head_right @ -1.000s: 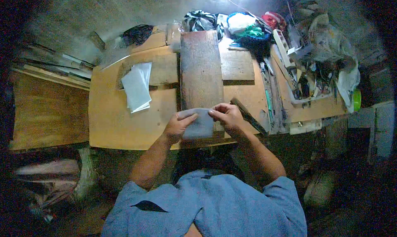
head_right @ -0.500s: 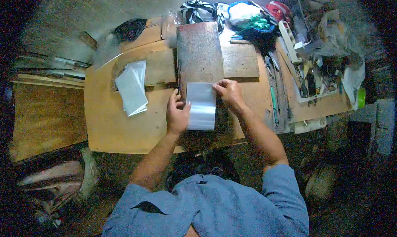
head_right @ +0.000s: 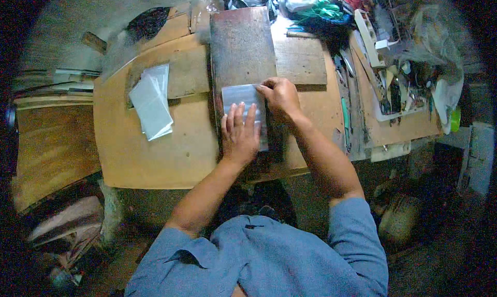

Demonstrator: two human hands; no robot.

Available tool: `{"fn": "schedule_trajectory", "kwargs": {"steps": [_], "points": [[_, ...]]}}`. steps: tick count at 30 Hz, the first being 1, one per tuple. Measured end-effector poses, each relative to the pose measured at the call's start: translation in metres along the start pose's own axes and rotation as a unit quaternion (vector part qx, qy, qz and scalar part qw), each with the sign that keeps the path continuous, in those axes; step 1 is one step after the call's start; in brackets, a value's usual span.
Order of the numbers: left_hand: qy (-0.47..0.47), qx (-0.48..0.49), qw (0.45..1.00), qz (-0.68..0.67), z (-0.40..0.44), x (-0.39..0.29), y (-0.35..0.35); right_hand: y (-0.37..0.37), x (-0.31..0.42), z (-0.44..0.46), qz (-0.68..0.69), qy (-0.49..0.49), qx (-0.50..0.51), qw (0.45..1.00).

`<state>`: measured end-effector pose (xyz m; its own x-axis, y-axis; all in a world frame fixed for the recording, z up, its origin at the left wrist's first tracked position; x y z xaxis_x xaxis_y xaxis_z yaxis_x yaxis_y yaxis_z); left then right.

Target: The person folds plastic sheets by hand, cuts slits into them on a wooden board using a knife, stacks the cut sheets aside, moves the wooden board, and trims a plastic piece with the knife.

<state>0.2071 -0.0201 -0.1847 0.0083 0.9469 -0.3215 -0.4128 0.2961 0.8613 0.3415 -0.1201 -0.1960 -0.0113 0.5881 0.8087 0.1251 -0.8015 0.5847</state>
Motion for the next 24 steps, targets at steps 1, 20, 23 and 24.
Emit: {"fn": "schedule_trajectory", "kwargs": {"steps": [1,20,23,24], "points": [[0.007,0.008,1.000,-0.002,0.001,-0.001,-0.001,0.000,0.000,0.001,0.002,0.007,-0.002,1.000],[-0.008,0.014,1.000,0.022,0.006,0.004,-0.010,0.003,0.011,0.000,-0.042,0.068,-0.023,0.997],[-0.020,0.033,0.998,0.045,0.004,0.005,-0.016,0.002,0.011,0.000,-0.044,0.061,-0.032,0.997],[-0.019,0.034,0.998,0.040,0.004,0.006,-0.016,0.001,0.009,0.000,-0.043,0.061,-0.031,0.997]]}}
Point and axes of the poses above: each hand's wrist, its own z-axis towards the middle knuckle, its own y-axis out of the back of the hand, x = y × z, the point moved 6 cm from there along z, towards the middle knuckle, and after that the axes turned 11 degrees about -x, right-handed, at the moved point
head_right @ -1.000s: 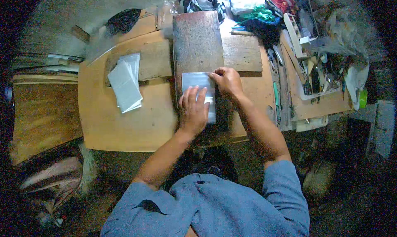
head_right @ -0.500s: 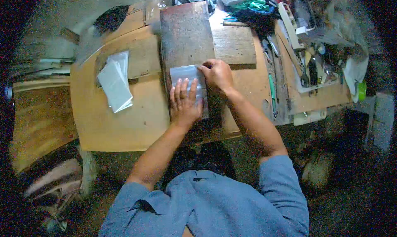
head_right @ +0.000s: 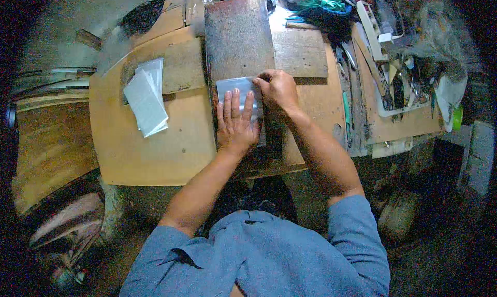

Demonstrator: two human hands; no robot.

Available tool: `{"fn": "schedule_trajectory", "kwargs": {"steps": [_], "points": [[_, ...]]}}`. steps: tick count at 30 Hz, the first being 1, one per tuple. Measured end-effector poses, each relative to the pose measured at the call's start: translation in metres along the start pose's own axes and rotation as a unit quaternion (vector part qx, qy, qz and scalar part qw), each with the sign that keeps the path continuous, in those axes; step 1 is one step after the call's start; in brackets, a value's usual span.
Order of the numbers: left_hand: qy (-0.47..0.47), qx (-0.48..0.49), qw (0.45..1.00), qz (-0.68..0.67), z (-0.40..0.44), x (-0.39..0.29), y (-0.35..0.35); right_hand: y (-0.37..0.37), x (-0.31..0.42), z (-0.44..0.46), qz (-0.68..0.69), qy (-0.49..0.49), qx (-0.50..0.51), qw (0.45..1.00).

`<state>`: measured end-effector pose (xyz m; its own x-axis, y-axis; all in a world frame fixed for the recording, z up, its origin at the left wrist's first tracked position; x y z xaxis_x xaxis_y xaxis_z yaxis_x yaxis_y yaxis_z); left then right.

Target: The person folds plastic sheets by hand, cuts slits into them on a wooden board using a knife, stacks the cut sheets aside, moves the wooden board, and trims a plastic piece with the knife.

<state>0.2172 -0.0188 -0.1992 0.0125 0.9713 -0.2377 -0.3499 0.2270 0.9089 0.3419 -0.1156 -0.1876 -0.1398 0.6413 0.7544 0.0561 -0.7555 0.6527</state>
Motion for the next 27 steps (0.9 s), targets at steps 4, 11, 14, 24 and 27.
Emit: {"fn": "schedule_trajectory", "kwargs": {"steps": [4,11,14,24,27], "points": [[0.000,-0.015,1.000,-0.008,0.001,-0.001,-0.001,0.002,0.001,0.000,-0.005,0.000,-0.004,1.000],[0.002,0.004,1.000,-0.017,0.003,0.000,0.004,0.026,-0.013,-0.017,0.051,0.012,-0.078,0.996],[0.020,0.009,0.998,-0.051,0.005,-0.001,0.008,0.055,-0.033,-0.051,-0.017,0.023,-0.071,0.997],[0.028,0.032,0.998,-0.052,0.004,-0.001,0.005,0.066,-0.064,-0.115,-0.253,0.107,-0.021,0.961],[0.024,0.026,0.998,-0.044,0.005,-0.001,0.007,0.096,-0.053,-0.104,-0.182,-0.022,-0.064,0.981]]}}
Point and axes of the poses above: each hand's wrist, its own z-axis towards the middle knuckle, its own y-axis out of the back of the hand, x = y × z, the point moved 6 cm from there along z, towards the middle knuckle, and after that the axes turned 11 degrees about -x, right-handed, at the moved point
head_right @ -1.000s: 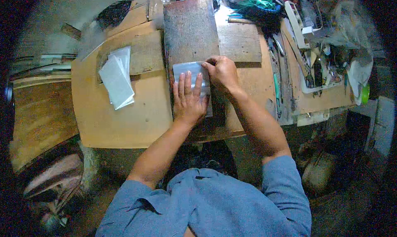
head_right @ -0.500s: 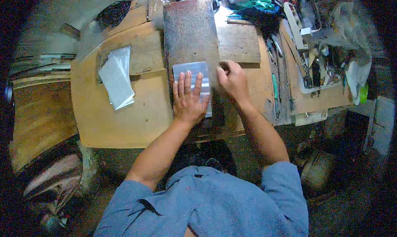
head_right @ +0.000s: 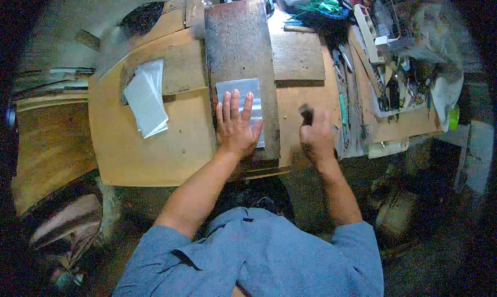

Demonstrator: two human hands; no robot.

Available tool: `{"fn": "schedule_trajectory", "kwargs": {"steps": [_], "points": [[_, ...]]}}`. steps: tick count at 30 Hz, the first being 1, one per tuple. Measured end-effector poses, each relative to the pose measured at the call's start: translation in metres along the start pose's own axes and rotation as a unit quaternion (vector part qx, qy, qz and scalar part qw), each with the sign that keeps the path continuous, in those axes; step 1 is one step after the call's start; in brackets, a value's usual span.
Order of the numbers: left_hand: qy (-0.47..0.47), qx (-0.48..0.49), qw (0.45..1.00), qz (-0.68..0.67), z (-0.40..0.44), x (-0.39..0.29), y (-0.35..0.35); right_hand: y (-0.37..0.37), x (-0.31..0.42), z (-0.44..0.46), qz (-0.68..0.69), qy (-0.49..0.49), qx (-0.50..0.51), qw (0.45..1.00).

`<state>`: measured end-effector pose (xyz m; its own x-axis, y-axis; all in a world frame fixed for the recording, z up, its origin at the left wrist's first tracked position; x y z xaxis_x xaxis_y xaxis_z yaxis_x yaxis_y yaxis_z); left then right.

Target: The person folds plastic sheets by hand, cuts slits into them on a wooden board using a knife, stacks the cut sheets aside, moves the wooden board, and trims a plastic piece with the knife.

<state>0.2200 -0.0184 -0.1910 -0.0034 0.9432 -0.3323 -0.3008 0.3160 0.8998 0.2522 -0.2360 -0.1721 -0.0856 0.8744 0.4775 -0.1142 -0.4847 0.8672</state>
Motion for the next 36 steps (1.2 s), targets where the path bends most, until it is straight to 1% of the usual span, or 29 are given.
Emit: {"fn": "schedule_trajectory", "kwargs": {"steps": [1,3,4,5,6,7,9,11,12,13,14,16,19,21,22,23,26,28,29,30,32,33,34,36], "points": [[-0.003,-0.001,1.000,0.005,-0.001,0.000,0.001,0.016,0.012,0.008,0.000,0.000,0.001,1.000],[-0.007,-0.013,1.000,0.007,-0.002,0.001,-0.003,0.060,0.040,0.030,0.169,-0.022,-0.063,0.983],[-0.011,-0.027,1.000,0.009,-0.003,0.001,-0.004,0.075,0.055,0.038,0.321,-0.011,-0.095,0.942],[-0.010,-0.028,1.000,0.008,-0.003,0.001,-0.005,0.087,0.069,0.046,0.465,0.001,-0.124,0.877],[-0.011,-0.032,0.999,0.009,-0.003,0.002,-0.005,0.093,0.080,0.053,0.465,0.002,-0.124,0.877],[-0.012,-0.037,0.999,0.009,-0.003,0.002,-0.005,0.100,0.090,0.059,0.556,0.012,-0.123,0.822],[-0.014,-0.035,0.999,0.010,-0.002,0.003,-0.004,0.106,0.114,0.069,0.641,0.023,-0.120,0.758],[-0.014,-0.031,0.999,0.011,-0.003,0.003,-0.006,0.104,0.153,0.072,0.755,0.121,-0.042,0.643],[-0.019,-0.045,0.999,0.011,-0.003,0.003,-0.006,0.088,0.152,0.074,0.784,0.103,-0.005,0.613],[-0.023,-0.059,0.998,0.012,-0.002,0.003,-0.003,0.078,0.162,0.070,0.784,0.101,-0.002,0.612],[-0.019,-0.038,0.999,-0.003,-0.003,0.003,-0.004,0.065,0.171,0.066,0.814,0.048,-0.019,0.579],[-0.020,-0.037,0.999,-0.004,-0.003,0.006,-0.007,0.044,0.182,0.061,0.839,-0.006,-0.037,0.543],[-0.015,-0.022,1.000,-0.008,-0.002,0.005,-0.005,0.023,0.196,0.064,0.826,0.009,0.008,0.564],[0.004,0.009,0.999,-0.038,-0.001,0.006,-0.005,0.016,0.207,0.064,0.774,0.073,0.036,0.628],[0.006,0.011,0.999,-0.039,-0.003,0.007,-0.007,0.014,0.210,0.064,0.759,0.067,0.032,0.647],[-0.004,0.016,0.999,-0.032,-0.004,0.007,-0.008,0.016,0.212,0.063,0.759,0.065,0.033,0.648],[-0.017,0.027,0.999,-0.030,-0.008,0.008,-0.012,0.017,0.219,0.060,0.733,0.078,0.032,0.674],[-0.020,0.032,0.999,-0.035,-0.010,0.009,-0.018,0.010,0.221,0.060,0.743,0.105,0.053,0.659],[-0.007,0.026,0.999,-0.040,-0.009,0.009,-0.021,0.005,0.220,0.062,0.745,0.114,0.060,0.654],[-0.002,0.023,0.999,-0.044,-0.007,0.009,-0.017,-0.008,0.219,0.071,0.714,0.116,0.071,0.687],[-0.002,0.033,0.999,-0.039,-0.003,0.009,-0.010,-0.020,0.213,0.072,0.739,0.048,0.054,0.670],[-0.009,0.048,0.998,-0.032,-0.001,0.007,-0.006,-0.020,0.211,0.069,0.738,0.048,0.053,0.671],[-0.002,0.003,0.998,-0.062,-0.001,0.007,-0.005,-0.018,0.209,0.069,0.786,0.027,0.044,0.616],[-0.001,0.012,0.998,-0.054,-0.001,0.007,-0.005,0.002,0.209,0.063,0.757,0.024,0.021,0.653]]}}
Point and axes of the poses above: each hand's wrist, its own z-axis towards the middle knuckle, its own y-axis out of the back of the hand, x = y × z, the point moved 6 cm from there along z, towards the middle knuckle, and after that the axes turned 11 degrees about -x, right-handed, at the moved point
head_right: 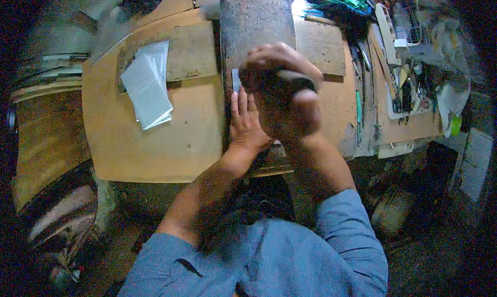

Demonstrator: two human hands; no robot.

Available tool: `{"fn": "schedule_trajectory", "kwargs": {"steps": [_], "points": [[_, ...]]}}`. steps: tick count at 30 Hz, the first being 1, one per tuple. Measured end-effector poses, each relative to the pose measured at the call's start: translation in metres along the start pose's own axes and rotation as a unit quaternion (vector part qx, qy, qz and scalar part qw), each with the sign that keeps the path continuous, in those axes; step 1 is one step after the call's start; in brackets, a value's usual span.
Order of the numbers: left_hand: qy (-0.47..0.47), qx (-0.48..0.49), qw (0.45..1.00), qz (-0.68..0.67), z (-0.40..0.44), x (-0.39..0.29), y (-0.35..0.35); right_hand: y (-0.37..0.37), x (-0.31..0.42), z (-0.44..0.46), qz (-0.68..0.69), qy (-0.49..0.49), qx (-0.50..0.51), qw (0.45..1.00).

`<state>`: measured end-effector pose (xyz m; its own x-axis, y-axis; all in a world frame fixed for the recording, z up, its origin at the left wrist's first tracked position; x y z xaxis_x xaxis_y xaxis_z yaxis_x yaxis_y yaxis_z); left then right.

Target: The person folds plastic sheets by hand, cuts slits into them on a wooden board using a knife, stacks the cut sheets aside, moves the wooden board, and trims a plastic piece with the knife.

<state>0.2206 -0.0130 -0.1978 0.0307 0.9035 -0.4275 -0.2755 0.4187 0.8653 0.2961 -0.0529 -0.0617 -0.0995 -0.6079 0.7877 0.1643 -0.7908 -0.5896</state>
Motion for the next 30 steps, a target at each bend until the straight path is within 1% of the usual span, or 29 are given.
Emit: {"fn": "schedule_trajectory", "kwargs": {"steps": [1,2,4,5,7,8,9,10,11,12,13,15,17,18,21,24,25,27,28,30], "points": [[0.002,0.013,1.000,0.008,-0.002,0.001,-0.001,0.005,-0.005,-0.003,0.001,-0.003,0.000,1.000],[0.004,0.015,1.000,0.008,-0.003,0.001,0.000,0.015,-0.012,-0.007,-0.031,0.012,-0.028,0.999],[0.025,-0.028,0.999,-0.031,0.000,0.001,0.006,0.015,-0.010,0.001,-0.030,-0.009,0.069,0.997],[0.022,-0.029,0.999,-0.032,0.002,0.000,0.005,0.016,-0.010,0.005,-0.031,-0.006,0.069,0.997],[0.014,-0.009,1.000,0.006,0.000,0.000,-0.003,0.020,-0.007,0.010,0.007,0.000,0.026,1.000],[0.012,-0.010,1.000,0.006,0.000,0.000,-0.006,0.018,-0.001,0.004,0.064,-0.004,0.017,0.998],[0.003,-0.023,1.000,0.017,0.000,0.001,-0.005,0.018,0.003,0.003,0.066,-0.004,0.018,0.998],[-0.005,-0.035,0.999,0.029,-0.001,0.001,-0.005,0.017,0.010,0.000,0.046,0.025,0.047,0.998],[-0.005,-0.033,0.999,0.029,-0.002,0.002,-0.006,0.022,0.006,0.001,0.007,0.037,0.044,0.998],[-0.001,-0.012,0.999,0.032,-0.001,0.001,-0.004,0.026,0.002,0.002,-0.032,0.048,0.042,0.997],[0.002,0.008,0.999,0.033,0.001,0.000,-0.003,0.029,0.003,0.007,-0.034,0.051,0.040,0.997],[0.001,0.002,0.999,0.035,0.002,-0.002,-0.001,0.036,0.004,0.016,-0.022,0.033,-0.001,0.999],[0.001,-0.003,0.999,0.036,0.001,-0.002,-0.001,0.033,0.016,0.012,-0.017,0.040,0.007,0.999],[0.000,-0.012,0.999,0.032,0.000,-0.002,0.000,0.035,0.021,0.009,-0.017,0.059,0.033,0.998],[-0.007,-0.022,0.999,0.038,-0.002,-0.003,-0.001,0.050,0.013,0.012,-0.042,0.083,0.030,0.995],[-0.018,-0.032,0.998,0.054,-0.001,-0.005,0.001,0.053,0.021,0.012,0.078,0.040,-0.061,0.994],[-0.020,-0.040,0.997,0.058,0.001,-0.004,0.001,0.055,0.022,0.015,0.079,0.041,-0.057,0.994],[-0.011,-0.030,0.998,0.062,0.002,-0.002,0.000,0.054,0.026,0.012,-0.033,0.073,0.040,0.996],[-0.008,-0.019,0.998,0.061,0.001,-0.004,0.000,0.060,0.024,0.014,-0.012,0.080,0.009,0.997],[-0.013,-0.038,0.997,0.072,0.000,-0.005,0.001,0.057,0.023,0.019,0.003,0.076,-0.004,0.997]]}}
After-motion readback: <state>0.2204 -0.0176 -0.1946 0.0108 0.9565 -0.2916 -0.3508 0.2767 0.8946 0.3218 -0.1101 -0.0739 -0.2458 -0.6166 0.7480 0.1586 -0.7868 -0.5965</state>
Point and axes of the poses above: each hand's wrist, its own z-axis towards the middle knuckle, its own y-axis out of the back of the hand, x = y × z, the point moved 6 cm from there along z, towards the middle knuckle, and after that the axes turned 11 degrees about -x, right-handed, at the moved point
